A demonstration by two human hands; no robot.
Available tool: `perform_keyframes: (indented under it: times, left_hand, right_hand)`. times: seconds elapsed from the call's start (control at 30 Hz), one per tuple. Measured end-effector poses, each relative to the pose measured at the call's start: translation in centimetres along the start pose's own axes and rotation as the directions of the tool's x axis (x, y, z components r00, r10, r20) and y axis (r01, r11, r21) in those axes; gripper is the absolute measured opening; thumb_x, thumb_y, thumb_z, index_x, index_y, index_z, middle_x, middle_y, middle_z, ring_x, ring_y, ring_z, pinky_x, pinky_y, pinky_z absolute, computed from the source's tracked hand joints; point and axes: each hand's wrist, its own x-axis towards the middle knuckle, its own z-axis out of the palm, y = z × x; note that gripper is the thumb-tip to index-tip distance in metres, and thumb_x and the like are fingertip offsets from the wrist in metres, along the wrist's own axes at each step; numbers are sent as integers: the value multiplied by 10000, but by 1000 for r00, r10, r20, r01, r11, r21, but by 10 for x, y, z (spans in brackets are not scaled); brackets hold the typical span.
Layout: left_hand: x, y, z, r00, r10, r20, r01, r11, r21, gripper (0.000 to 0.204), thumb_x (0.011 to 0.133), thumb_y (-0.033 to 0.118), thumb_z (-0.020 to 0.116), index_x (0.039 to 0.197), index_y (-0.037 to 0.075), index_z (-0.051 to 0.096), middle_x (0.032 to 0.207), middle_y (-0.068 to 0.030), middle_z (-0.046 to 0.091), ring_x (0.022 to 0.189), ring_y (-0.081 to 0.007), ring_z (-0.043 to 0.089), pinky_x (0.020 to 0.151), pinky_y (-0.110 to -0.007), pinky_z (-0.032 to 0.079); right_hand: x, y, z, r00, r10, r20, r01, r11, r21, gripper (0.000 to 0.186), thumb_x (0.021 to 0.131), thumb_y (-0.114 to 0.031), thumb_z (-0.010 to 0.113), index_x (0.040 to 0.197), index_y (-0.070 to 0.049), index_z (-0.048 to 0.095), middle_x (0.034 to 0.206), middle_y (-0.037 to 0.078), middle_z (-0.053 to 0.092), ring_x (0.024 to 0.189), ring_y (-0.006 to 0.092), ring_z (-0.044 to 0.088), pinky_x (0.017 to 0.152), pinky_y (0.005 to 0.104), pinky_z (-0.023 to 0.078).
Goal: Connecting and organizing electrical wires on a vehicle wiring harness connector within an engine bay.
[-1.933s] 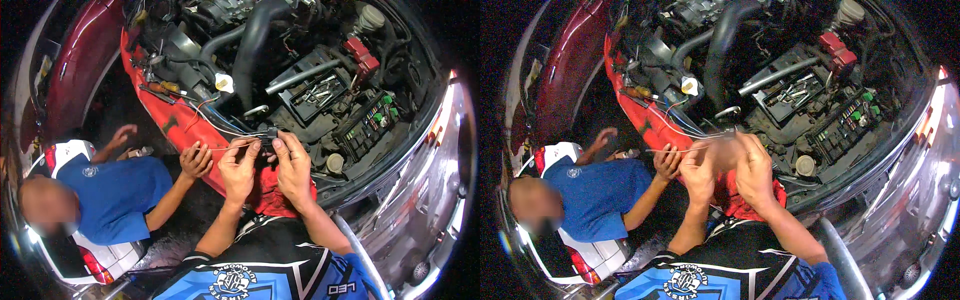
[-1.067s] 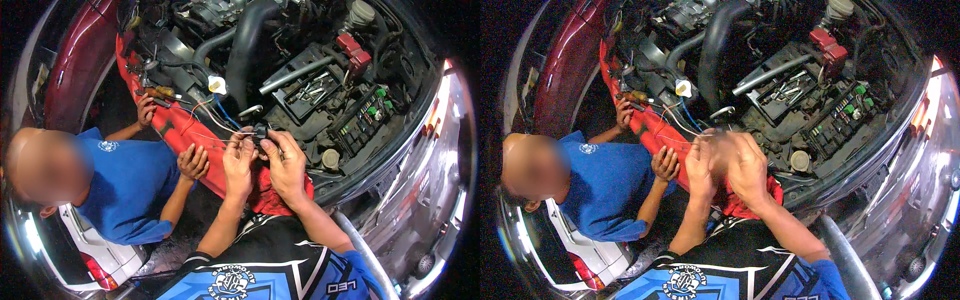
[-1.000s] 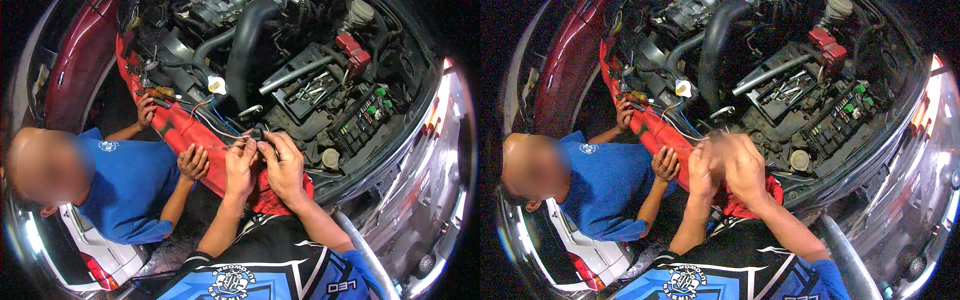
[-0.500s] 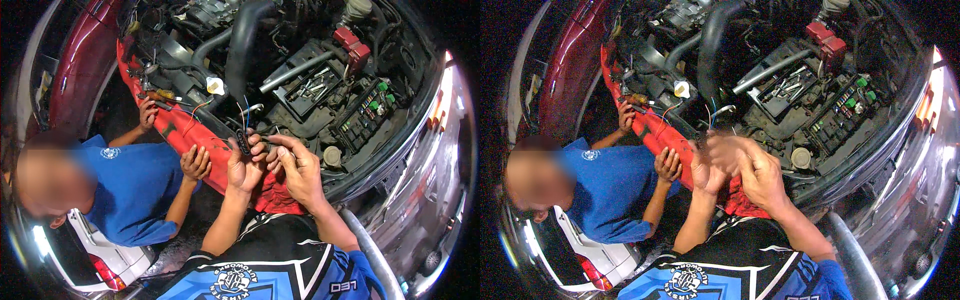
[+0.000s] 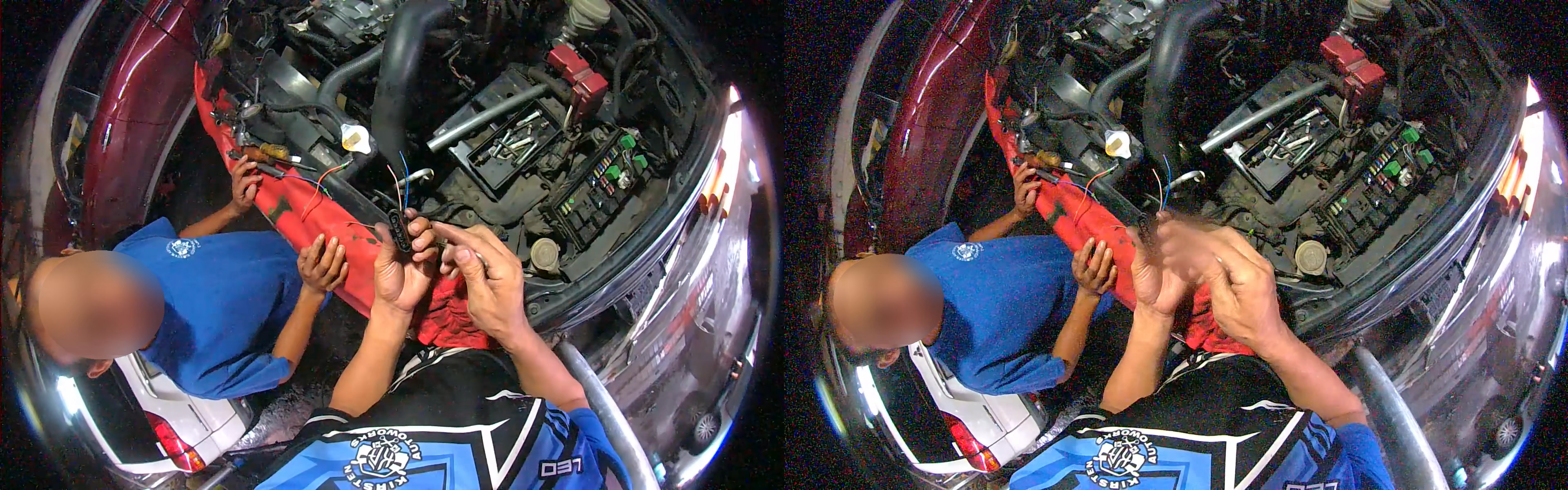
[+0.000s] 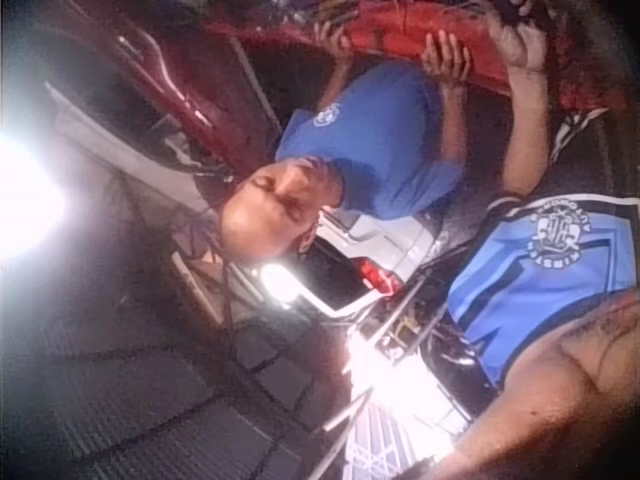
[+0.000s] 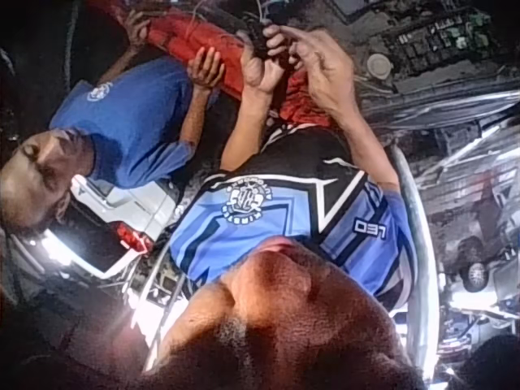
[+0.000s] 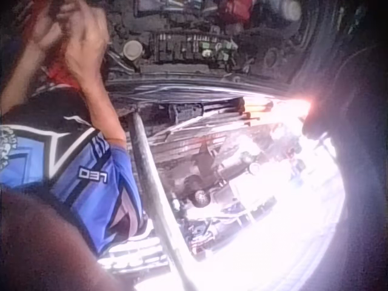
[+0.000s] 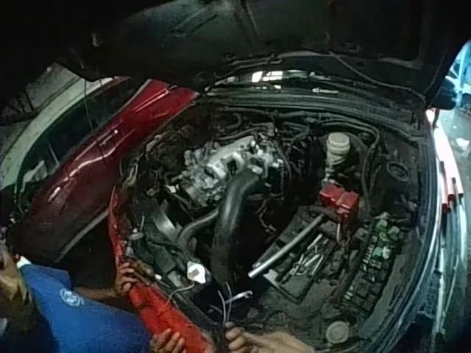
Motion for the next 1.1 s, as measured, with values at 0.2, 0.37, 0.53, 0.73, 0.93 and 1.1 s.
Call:
perform_keyframes:
  times: [0.2,0.37,0.53,0.73,0.93,1.1]
  left_hand:
    - [0,-1,2,998,33,-44,-31,998,47,527,1006,473,653,1326,69,541,1053,-29,530,882,-156,516,742,-274,493]
    - [0,1,2,999,-44,-30,43,999,-29,511,1026,561,572,1341,160,542,1057,3,553,818,-152,570,623,-344,538]
    - [-1,0,12,995,-97,4,96,982,-161,507,1025,567,567,1328,162,546,1051,-2,557,817,-151,610,599,-370,555]
    - [0,-3,8,991,-16,-135,-5,988,-153,512,1019,557,586,1331,153,557,1071,-9,561,857,-144,580,629,-326,551]
    - [-3,-1,1,998,-57,-21,60,982,178,484,1029,535,584,1332,158,562,1076,-9,560,865,-137,561,686,-313,550]
    - [-2,-2,3,997,-63,-44,70,983,167,491,1038,549,564,1351,171,549,1071,9,552,864,-138,554,671,-340,478]
  right_hand:
    - [-3,-10,-3,929,350,117,-369,865,340,253,1085,-107,575,1249,58,675,1122,153,739,933,174,729,783,277,581]
    - [0,-12,5,969,184,163,-240,846,476,314,1049,-1,592,1351,84,592,1242,203,725,1060,233,739,875,312,598]
    - [3,-15,6,988,85,128,-118,954,276,307,1075,-33,554,1352,94,588,1192,221,736,1060,264,750,889,337,622]
    - [-2,-14,9,977,211,15,-196,877,438,272,1110,-131,525,1230,87,633,1018,199,752,898,240,763,722,312,624]
    - [-7,4,7,967,245,71,-255,922,291,238,1092,-154,577,1241,25,622,1101,128,771,934,132,729,862,311,574]
    - [-6,-4,17,972,220,-80,-190,940,284,206,1079,-126,596,1217,19,641,1059,127,779,930,142,735,850,319,576]
